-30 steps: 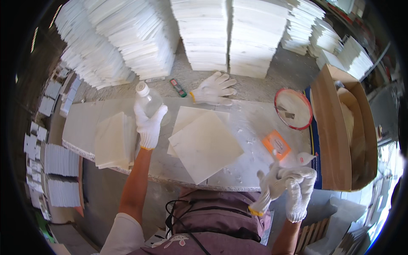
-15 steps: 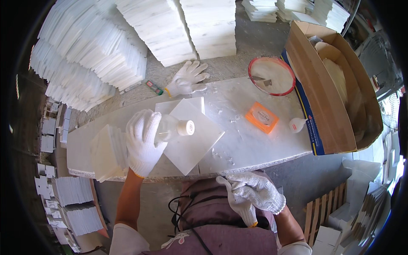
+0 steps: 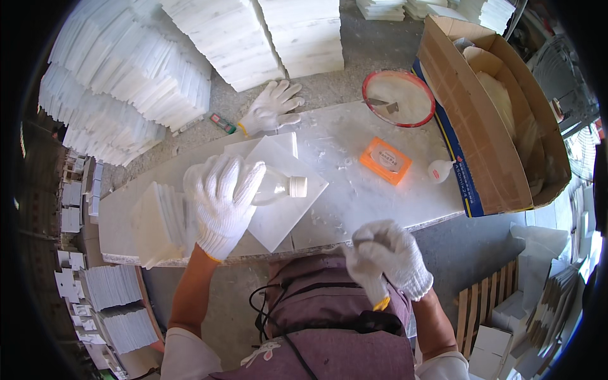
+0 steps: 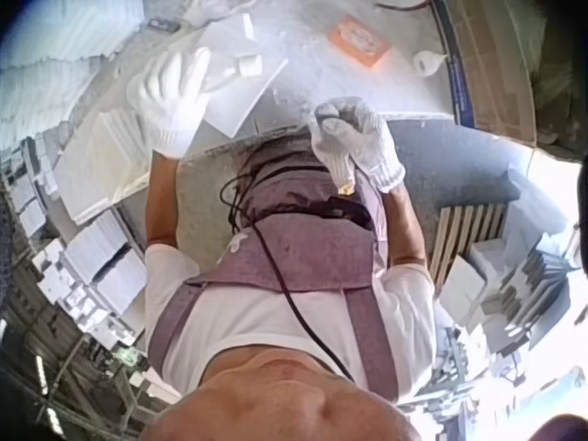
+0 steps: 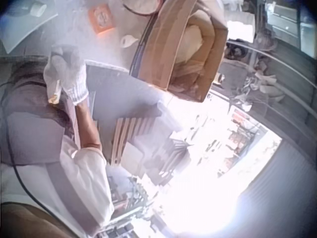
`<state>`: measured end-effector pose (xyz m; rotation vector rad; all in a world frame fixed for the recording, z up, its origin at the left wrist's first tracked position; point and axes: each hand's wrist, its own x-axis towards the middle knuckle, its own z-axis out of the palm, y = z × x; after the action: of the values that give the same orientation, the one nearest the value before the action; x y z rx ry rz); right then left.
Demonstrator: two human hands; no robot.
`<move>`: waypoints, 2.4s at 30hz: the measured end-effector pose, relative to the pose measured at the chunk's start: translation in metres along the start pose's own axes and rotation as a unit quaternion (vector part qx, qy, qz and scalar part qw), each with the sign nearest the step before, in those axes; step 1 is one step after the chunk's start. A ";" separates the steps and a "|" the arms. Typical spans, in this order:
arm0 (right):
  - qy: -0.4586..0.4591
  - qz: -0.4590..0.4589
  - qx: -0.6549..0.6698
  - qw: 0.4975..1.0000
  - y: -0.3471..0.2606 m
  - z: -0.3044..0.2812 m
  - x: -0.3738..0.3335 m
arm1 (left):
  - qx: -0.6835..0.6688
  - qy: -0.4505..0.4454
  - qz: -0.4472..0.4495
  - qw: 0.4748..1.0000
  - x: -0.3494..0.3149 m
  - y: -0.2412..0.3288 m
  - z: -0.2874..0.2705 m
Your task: The person applies adhesive to the edges of white rectangular tiles using a small bottle and a metal spreader. They handle each tile individually, apply the adhesive, spread it along the edges, and place the tile into a cardboard box. The process is repeated for multiple tiles.
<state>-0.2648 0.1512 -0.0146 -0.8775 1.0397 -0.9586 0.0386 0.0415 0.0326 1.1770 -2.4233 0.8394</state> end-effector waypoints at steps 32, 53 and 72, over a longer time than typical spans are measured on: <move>0.070 -0.041 -0.071 0.994 -0.018 -0.004 0.032 | -0.016 -0.039 0.040 0.998 0.024 0.005 0.000; 0.146 -0.071 -0.115 0.980 -0.020 -0.003 0.032 | -0.277 0.183 -0.552 0.765 -0.034 -0.085 0.074; 0.166 -0.293 -0.542 0.770 -0.054 0.030 0.073 | -0.388 0.119 -0.454 0.793 -0.076 0.038 -0.009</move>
<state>-0.2328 0.0692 0.0221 -2.1512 1.7206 -0.9993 0.0548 0.1113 -0.0135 1.4740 -1.3903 -0.2869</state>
